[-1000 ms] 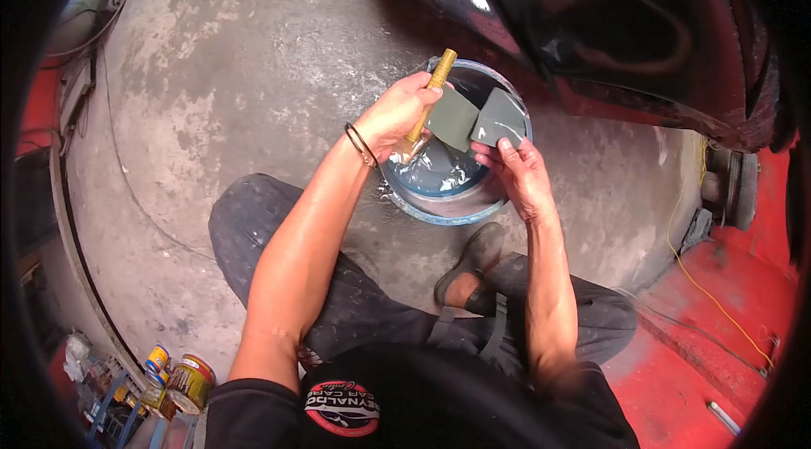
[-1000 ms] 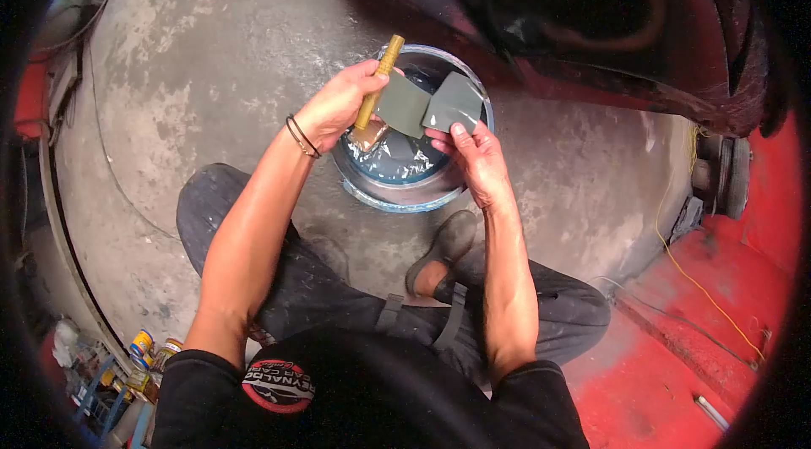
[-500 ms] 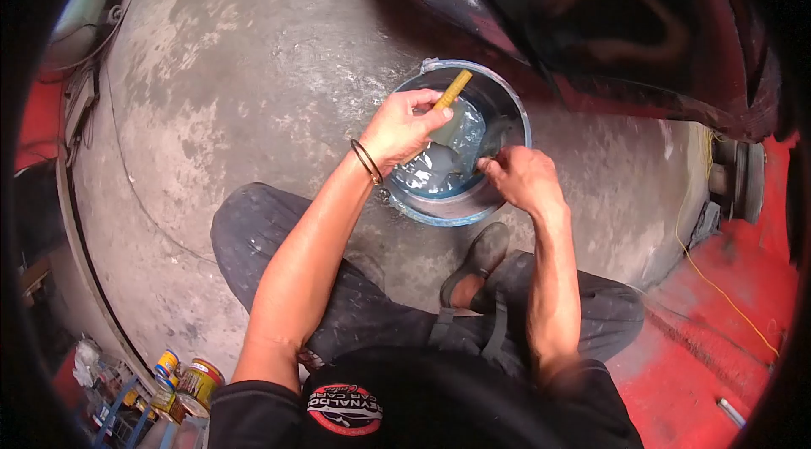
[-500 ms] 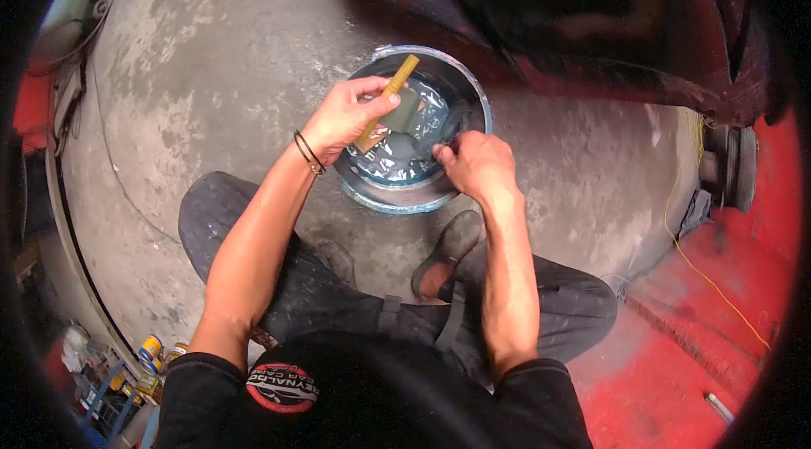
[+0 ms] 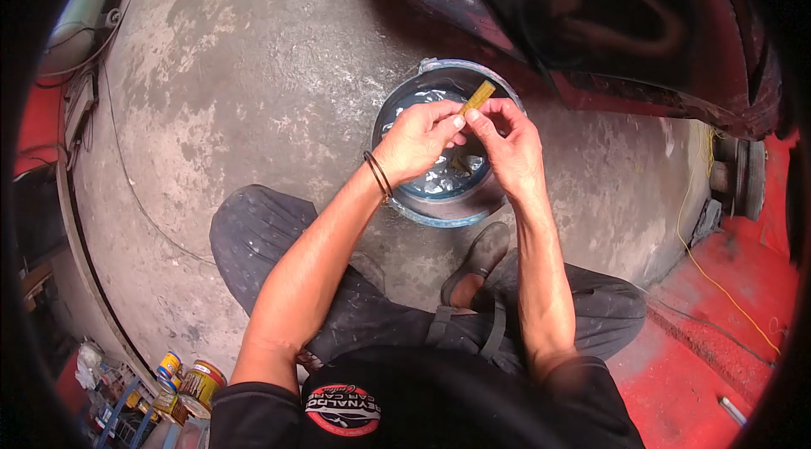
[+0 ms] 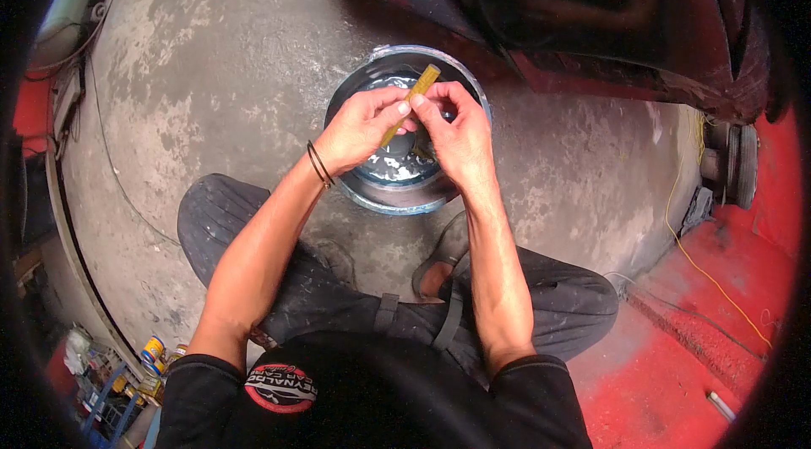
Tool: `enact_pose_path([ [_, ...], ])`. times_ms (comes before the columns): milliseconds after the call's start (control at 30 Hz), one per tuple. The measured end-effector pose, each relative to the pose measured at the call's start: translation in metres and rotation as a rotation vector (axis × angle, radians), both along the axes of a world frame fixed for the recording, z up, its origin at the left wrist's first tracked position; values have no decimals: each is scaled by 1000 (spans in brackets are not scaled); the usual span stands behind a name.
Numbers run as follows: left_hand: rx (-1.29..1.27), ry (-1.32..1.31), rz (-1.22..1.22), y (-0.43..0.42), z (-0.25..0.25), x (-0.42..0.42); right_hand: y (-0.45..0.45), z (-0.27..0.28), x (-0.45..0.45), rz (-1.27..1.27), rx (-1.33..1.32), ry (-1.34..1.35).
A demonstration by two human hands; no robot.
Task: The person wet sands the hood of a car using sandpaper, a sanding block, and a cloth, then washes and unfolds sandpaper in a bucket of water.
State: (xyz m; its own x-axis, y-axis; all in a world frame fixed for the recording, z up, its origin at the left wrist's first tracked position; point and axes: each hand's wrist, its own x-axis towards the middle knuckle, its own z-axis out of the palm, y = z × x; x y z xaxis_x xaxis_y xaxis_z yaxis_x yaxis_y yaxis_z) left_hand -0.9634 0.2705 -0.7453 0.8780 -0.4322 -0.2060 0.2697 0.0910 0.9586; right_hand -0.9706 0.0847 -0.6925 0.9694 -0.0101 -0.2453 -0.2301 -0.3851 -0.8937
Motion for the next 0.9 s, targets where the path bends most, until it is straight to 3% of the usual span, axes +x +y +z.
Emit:
enact_pose_path([
  [233, -269, 167, 83, 0, 3, 1, -10, 0, 4, -19, 187, 74],
  [433, -130, 25, 126, -5, 7, -3, -10, 0, 1, -28, 145, 21],
  [600, -405, 206, 134, -12, 12, -9, -21, 4, 4, -81, 356, 105],
  [900, -566, 394, 139, -16, 17, -17, -13, -3, 2, -154, 288, 86],
])
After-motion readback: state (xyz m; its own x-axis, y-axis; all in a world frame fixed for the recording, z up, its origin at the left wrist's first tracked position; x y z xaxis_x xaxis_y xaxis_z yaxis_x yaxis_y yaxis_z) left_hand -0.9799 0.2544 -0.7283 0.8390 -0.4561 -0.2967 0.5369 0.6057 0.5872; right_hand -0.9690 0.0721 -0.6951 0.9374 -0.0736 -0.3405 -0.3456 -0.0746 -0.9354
